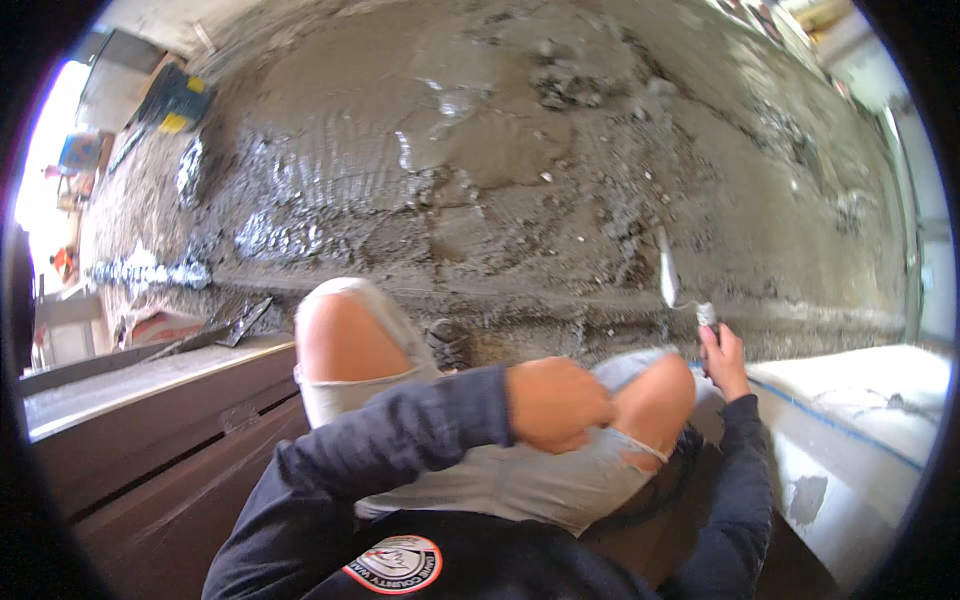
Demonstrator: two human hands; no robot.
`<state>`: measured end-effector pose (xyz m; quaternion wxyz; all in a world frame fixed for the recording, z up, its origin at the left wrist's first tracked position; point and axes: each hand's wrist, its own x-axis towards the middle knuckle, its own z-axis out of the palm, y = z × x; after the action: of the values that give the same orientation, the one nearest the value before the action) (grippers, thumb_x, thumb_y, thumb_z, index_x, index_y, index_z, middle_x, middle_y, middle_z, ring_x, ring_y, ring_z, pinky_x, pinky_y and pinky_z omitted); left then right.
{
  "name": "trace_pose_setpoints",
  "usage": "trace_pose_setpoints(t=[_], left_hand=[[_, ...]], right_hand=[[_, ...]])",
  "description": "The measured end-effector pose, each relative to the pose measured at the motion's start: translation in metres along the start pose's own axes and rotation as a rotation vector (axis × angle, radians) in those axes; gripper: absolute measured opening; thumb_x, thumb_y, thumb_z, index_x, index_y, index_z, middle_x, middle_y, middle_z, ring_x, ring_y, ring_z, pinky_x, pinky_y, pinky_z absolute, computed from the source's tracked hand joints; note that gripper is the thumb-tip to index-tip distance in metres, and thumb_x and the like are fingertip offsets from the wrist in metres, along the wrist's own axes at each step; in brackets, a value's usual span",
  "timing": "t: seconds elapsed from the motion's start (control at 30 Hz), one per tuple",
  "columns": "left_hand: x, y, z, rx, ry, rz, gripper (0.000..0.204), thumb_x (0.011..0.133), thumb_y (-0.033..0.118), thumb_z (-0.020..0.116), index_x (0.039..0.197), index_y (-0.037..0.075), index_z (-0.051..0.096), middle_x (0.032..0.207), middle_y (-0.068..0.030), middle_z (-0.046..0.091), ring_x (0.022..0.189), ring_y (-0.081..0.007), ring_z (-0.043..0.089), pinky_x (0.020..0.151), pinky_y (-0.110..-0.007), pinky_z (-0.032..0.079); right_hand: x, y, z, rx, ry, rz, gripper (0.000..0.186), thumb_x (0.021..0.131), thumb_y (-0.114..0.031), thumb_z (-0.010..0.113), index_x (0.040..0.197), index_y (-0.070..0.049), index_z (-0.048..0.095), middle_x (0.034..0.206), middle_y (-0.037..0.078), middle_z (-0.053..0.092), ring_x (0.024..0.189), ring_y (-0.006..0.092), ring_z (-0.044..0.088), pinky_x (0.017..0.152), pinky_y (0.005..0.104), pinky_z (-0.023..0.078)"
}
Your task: The person uses a trowel to smooth wet concrete on a floor. The person repeatedly spreads and levels the concrete surface with a trowel, moving across different areas of the floor.
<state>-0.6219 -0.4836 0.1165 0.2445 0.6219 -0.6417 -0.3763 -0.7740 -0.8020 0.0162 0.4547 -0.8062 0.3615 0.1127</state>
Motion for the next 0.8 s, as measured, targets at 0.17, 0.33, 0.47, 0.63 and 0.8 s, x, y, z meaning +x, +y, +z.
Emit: trace_pose_setpoints(t=[0.17, 0.33, 0.47, 0.63, 0.8], left_hand=[[0.054, -0.025, 0.007, 0.017, 0.154, 0.110, 0.015, 0.066, 0.018, 0.065, 0.073, 0.004, 0.070, 0.073, -0.0175, 0.066, 0.074, -0.0362, 0.067, 0.064, -0.044, 0.053], [0.084, -0.028, -0.017, -0.035, 0.588, 0.257, 0.012, 0.061, 0.014, 0.066, 0.069, 0.004, 0.068, 0.071, -0.0172, 0.066, 0.072, -0.0351, 0.067, 0.064, -0.043, 0.053], [0.090, -0.034, -0.052, -0.306, 0.823, 0.292, 0.012, 0.060, 0.011, 0.063, 0.070, 0.003, 0.062, 0.069, -0.0154, 0.063, 0.070, -0.0349, 0.065, 0.064, -0.044, 0.051], [0.071, -0.017, -0.072, -0.717, 0.967, 0.358, 0.016, 0.065, 0.009, 0.058, 0.078, 0.000, 0.054, 0.075, -0.0175, 0.057, 0.075, -0.0372, 0.059, 0.067, -0.044, 0.047], [0.027, -0.012, -0.052, -0.700, 0.859, 0.342, 0.023, 0.068, 0.008, 0.059, 0.086, -0.004, 0.052, 0.085, -0.0184, 0.056, 0.084, -0.0377, 0.057, 0.073, -0.043, 0.046]], right_hand=[[0.021, -0.067, -0.015, -0.015, 0.050, -0.029, 0.028, 0.096, -0.033, 0.053, 0.091, -0.006, 0.050, 0.064, 0.002, 0.051, 0.042, 0.0096, 0.047, 0.035, 0.0265, 0.038], [0.066, -0.147, 0.066, 0.007, -0.138, -0.039, 0.023, 0.096, -0.030, 0.054, 0.097, -0.008, 0.048, 0.068, 0.001, 0.051, 0.043, 0.0086, 0.046, 0.036, 0.0256, 0.039], [0.102, -0.158, 0.159, 0.034, -0.348, 0.035, 0.021, 0.095, -0.027, 0.056, 0.100, -0.009, 0.049, 0.067, -0.001, 0.051, 0.048, 0.0084, 0.048, 0.041, 0.0259, 0.041], [0.105, -0.183, 0.280, -0.346, -0.430, -0.393, 0.040, 0.090, -0.042, 0.060, 0.099, -0.003, 0.054, 0.081, 0.017, 0.066, 0.068, 0.0273, 0.066, 0.061, 0.0395, 0.050], [0.104, -0.196, 0.403, -0.162, -0.634, -0.319, 0.047, 0.090, -0.044, 0.057, 0.098, 0.002, 0.054, 0.083, 0.024, 0.065, 0.078, 0.0388, 0.066, 0.067, 0.0468, 0.050]])
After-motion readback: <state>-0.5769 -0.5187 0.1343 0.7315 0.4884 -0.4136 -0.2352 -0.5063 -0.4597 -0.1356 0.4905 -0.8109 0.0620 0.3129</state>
